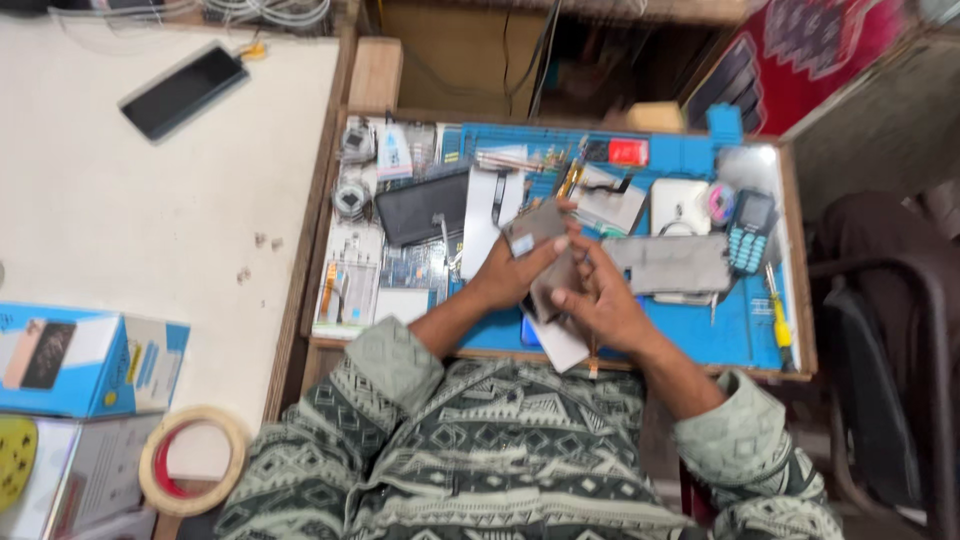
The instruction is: The person handles a disassembled mobile phone, repeatedly picking up and setting down the back cover and internal components on a cluttered workbench. The person turns the parts over and manipulates them by hand without using visible tools.
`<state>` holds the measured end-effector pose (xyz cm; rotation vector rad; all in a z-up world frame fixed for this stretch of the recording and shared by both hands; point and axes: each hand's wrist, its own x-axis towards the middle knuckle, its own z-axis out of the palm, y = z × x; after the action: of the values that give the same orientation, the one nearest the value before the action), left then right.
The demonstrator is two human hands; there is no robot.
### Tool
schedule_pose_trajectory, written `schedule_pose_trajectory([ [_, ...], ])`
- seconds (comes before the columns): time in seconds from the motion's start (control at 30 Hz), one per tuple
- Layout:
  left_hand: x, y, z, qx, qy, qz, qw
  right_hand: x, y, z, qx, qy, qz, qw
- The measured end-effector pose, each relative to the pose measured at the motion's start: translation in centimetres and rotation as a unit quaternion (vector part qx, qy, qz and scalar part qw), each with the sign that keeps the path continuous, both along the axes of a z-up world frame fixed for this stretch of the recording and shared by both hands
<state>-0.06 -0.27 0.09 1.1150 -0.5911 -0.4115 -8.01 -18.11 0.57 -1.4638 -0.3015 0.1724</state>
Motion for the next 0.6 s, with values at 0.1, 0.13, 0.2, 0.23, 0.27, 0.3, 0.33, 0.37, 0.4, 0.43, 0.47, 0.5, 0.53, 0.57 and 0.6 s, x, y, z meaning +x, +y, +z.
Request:
schedule_pose_trajectory([
  [0.1, -0.2, 0.2, -0.8, 0.003, 0.002, -0.002, 1.000, 0.0, -0.1, -1.0, -0.007, 0.006, -0.003, 1.000],
  [0.13, -0.3, 0.4, -1.0, 0.005, 0.010, -0.006, 1.000, -0.2, -0.2, -1.3, -0.001, 0.015, -0.002, 1.000],
  [0.2, 0.1, 0.3, -1.0, 0.007, 0.004, -0.007, 1.000, 0.0, -0.5, -1.3, 0.004, 0.028, -0.007, 1.000],
  [0.23, 0.1, 0.4, -1.0, 0.012, -0.010, -0.003, 1.000, 0.0, -0.5, -1.3, 0.007, 0.032, -0.012, 0.999],
  [0.27, 0.0, 0.5, -0.9, 0.018, -0.024, 0.002, 1.000, -0.1, -0.4, -1.3, 0.009, 0.037, -0.017, 0.999],
  [0.3, -0.1, 0.7, -0.8, 0.020, -0.024, 0.003, 1.000, -0.3, -0.3, -1.3, 0.001, 0.038, -0.017, 0.999],
  [0.33, -0.2, 0.9, -0.7, 0.022, -0.024, 0.004, 0.999, -0.4, -0.2, -1.3, -0.007, 0.039, -0.017, 0.999],
  [0.37, -0.1, 0.8, -0.6, 0.021, -0.029, 0.002, 0.999, -0.3, -0.3, -1.1, -0.018, 0.036, -0.020, 0.999],
  [0.4, -0.1, 0.8, -0.4, 0.022, -0.029, 0.004, 0.999, -0.3, -0.4, -1.1, -0.024, 0.044, -0.024, 0.998],
  [0.43, 0.0, 0.8, -0.4, 0.022, -0.031, 0.003, 0.999, -0.3, -0.4, -1.1, -0.030, 0.050, -0.030, 0.998],
  [0.47, -0.1, 0.6, -0.4, 0.023, -0.033, 0.003, 0.999, -0.4, -0.6, -1.2, -0.036, 0.056, -0.037, 0.997],
  [0.5, 0.2, 0.6, -0.5, 0.021, -0.026, 0.001, 0.999, -0.1, -0.6, -1.5, -0.036, 0.058, -0.034, 0.997],
  [0.53, 0.3, 0.5, -0.7, 0.019, -0.018, -0.001, 1.000, 0.0, -0.7, -1.6, -0.037, 0.059, -0.031, 0.997],
  [0.57, 0.2, 0.5, -0.7, 0.018, -0.019, -0.002, 1.000, -0.2, -0.7, -1.7, -0.036, 0.052, -0.027, 0.998],
  [0.6, -0.1, 0.4, -0.7, 0.023, -0.015, 0.000, 1.000, -0.4, -0.7, -1.6, -0.024, 0.046, -0.020, 0.998],
])
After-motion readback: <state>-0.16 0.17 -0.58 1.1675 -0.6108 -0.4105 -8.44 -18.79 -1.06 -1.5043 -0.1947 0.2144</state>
